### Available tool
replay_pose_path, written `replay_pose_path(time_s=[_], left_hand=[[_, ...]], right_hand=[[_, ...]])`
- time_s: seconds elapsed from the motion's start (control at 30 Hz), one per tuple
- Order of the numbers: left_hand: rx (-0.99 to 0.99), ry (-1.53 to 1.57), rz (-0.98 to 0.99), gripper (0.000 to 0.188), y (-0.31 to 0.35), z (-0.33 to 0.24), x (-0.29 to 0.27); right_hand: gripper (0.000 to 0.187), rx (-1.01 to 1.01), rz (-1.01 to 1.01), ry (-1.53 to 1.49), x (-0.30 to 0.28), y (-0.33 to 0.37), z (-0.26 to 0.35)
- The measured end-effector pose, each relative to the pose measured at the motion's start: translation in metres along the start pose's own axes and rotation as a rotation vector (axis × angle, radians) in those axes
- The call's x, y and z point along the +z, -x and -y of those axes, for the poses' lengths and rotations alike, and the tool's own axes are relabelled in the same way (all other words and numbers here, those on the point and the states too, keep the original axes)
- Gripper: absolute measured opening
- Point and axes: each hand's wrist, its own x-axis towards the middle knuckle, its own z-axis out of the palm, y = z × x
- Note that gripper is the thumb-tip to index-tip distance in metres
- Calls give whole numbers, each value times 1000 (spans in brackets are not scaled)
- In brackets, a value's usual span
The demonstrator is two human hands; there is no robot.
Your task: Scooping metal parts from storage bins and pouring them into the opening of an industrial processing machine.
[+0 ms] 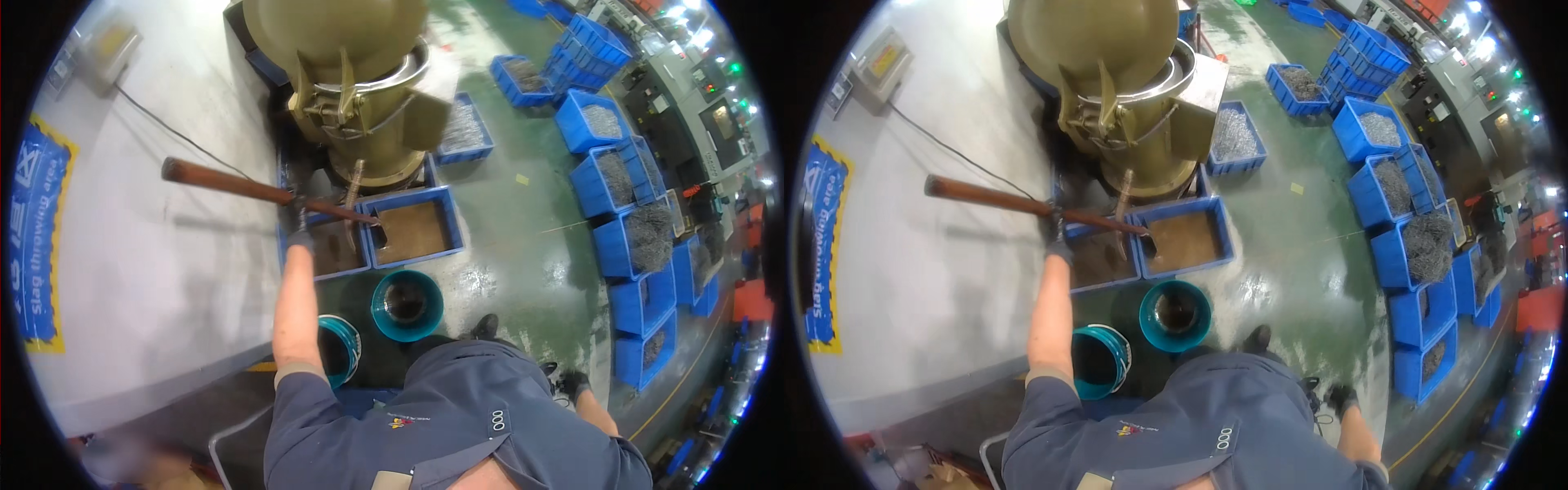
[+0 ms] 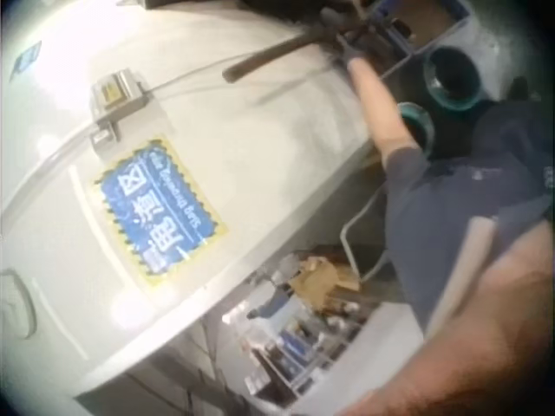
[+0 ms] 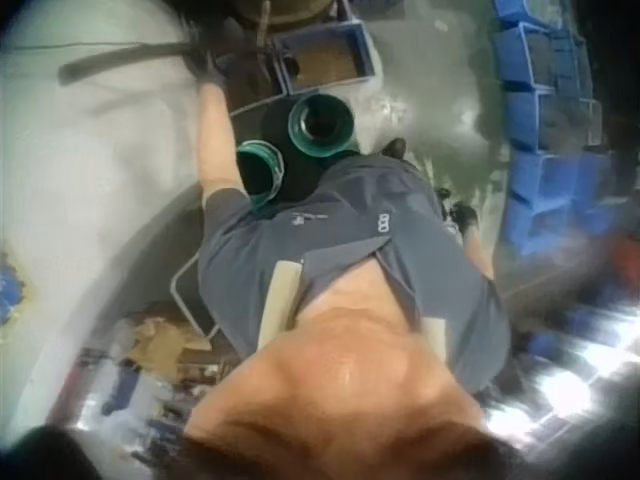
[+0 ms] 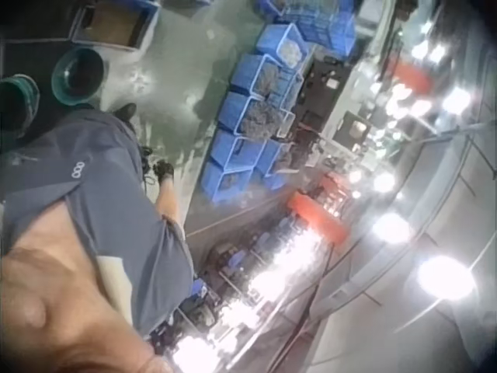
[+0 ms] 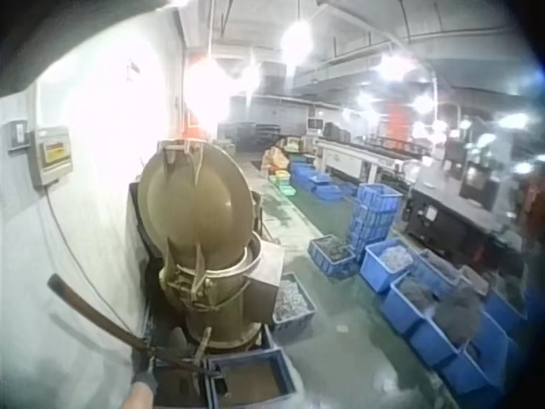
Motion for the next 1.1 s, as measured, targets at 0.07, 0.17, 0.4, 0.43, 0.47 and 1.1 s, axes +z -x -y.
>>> replay_pose_path(time_s=[0.07,0.17,0.4,0.43,0.47,1.1], left_hand=[[6,-19,88,31,24,-13,43],[27,-59,201,30,45,-39,79],[52,133,423,12,129,-157,227],[43,113,428,12,139,-186,242],[75,156,579,10,157,-219,254],[-121,-202,1045,22,325,-318,364]], right_hand=[[26,-96,9,107,23,-20,54],[28,-128,170,86,54,-74,129],[21,-232,244,491,154,-184,294],[20,-183,294,195,164,-197,304],[24,-301,358,443,183,-203,307],[35,620,977,-162,531,-41,315]])
